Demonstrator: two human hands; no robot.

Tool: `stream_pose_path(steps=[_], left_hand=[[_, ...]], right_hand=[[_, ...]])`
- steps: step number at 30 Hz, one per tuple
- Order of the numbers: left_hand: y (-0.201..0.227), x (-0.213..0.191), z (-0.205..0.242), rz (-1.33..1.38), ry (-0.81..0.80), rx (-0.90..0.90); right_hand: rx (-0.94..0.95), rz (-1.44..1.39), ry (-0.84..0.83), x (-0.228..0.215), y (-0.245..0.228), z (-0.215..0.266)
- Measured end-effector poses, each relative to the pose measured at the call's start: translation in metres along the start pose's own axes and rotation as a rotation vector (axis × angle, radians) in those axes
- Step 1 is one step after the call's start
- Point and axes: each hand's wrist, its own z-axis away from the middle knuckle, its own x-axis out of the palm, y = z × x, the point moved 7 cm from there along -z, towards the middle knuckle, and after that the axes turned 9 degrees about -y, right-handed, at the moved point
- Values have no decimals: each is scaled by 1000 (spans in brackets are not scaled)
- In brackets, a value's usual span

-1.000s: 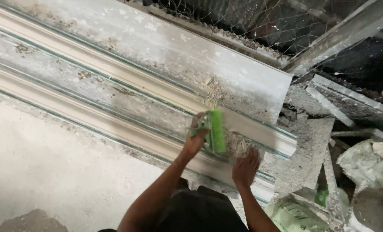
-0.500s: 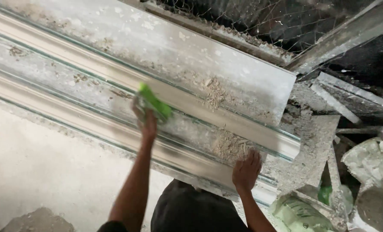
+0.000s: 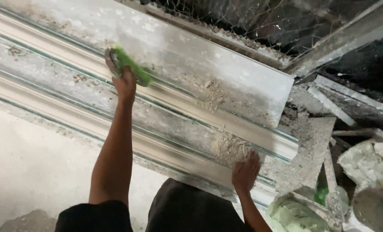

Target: Cleaning excess plaster and debris from casting molds using a scraper and brush, and removing finished trim pieces.

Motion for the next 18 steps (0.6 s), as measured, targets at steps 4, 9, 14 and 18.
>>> stream_pose_path(steps=[4, 9, 14, 18], left_hand=[[-138, 113, 132, -34, -132, -554], [23, 255, 140, 346, -532, -632], [24, 164, 20, 353, -466, -554], [-25, 70, -65, -347, -134, -327]], right_hand=[[-58, 6, 61, -9, -8, -3], [-90, -14, 103, 1, 5, -5], [-75, -143, 239, -36, 26, -28], [-156, -86, 337, -67, 39, -99]])
